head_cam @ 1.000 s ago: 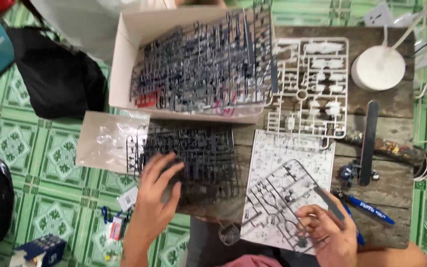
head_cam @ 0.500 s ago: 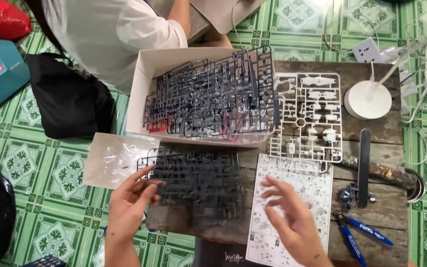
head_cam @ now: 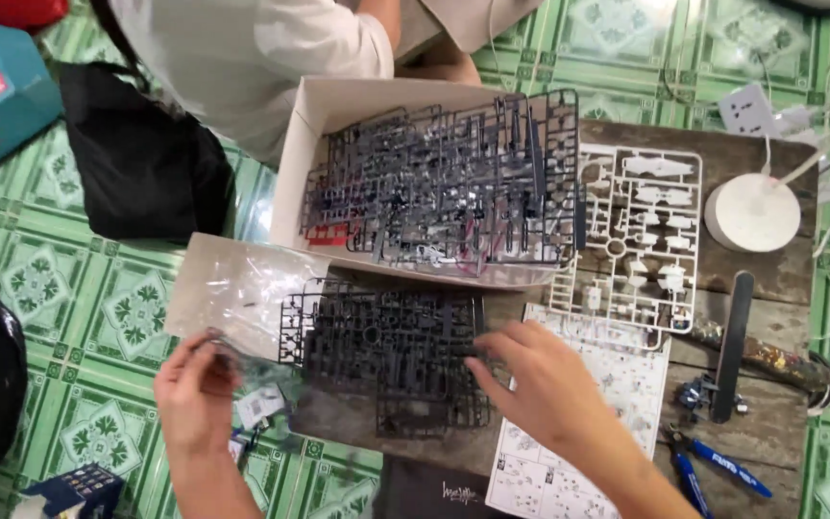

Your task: Assembling a plastic model kit by cutting parts from sprues with nippers and snapping them together while following instructions.

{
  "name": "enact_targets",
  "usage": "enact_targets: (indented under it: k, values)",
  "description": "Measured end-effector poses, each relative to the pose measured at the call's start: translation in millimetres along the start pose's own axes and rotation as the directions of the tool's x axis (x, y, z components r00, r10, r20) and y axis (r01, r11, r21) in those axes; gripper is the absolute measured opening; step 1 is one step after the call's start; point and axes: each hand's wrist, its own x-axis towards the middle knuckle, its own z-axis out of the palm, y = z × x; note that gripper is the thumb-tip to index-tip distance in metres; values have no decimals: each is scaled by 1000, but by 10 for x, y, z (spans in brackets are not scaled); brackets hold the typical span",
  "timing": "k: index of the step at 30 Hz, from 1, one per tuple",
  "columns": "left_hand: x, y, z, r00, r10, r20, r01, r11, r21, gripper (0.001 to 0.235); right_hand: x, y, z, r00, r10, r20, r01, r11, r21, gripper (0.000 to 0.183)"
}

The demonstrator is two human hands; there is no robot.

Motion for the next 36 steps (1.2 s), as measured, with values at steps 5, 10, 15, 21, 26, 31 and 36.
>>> enact_targets:
  k: [5, 10, 15, 21, 26, 31, 36]
  values:
    - [139, -36, 122, 984, -24, -177, 11, 997, -74, 16, 261, -35, 351, 888, 425, 174, -388, 897, -209, 57]
    - [94, -177, 280, 986, -161, -35, 152, 972, -177, 16, 371, 78, 538, 878, 415, 240, -409, 909, -77, 41]
    - [102, -267, 194, 990, -135, -33, 121, 954, -273, 17, 348, -6, 426, 907, 385, 169, -411, 897, 164, 18]
    - [108, -239, 127, 986, -154, -58, 128, 941, -313, 17, 347, -287, 107, 816, 442, 373, -572, 521, 633, 14]
    - [-25, 50, 175, 969, -227, -93, 166, 887, -431, 13, 63, -158, -27, 910, 299, 287, -382, 337, 861, 13]
    - [92, -209, -454, 961, -77, 267, 246, 679, -691, 32, -271, -11, 98, 934, 340, 107, -226, 333, 915, 14]
    - [-142, -6, 50, 972, -229, -43, 203, 922, -331, 22, -353, -10, 501, 898, 394, 196, -329, 306, 893, 21]
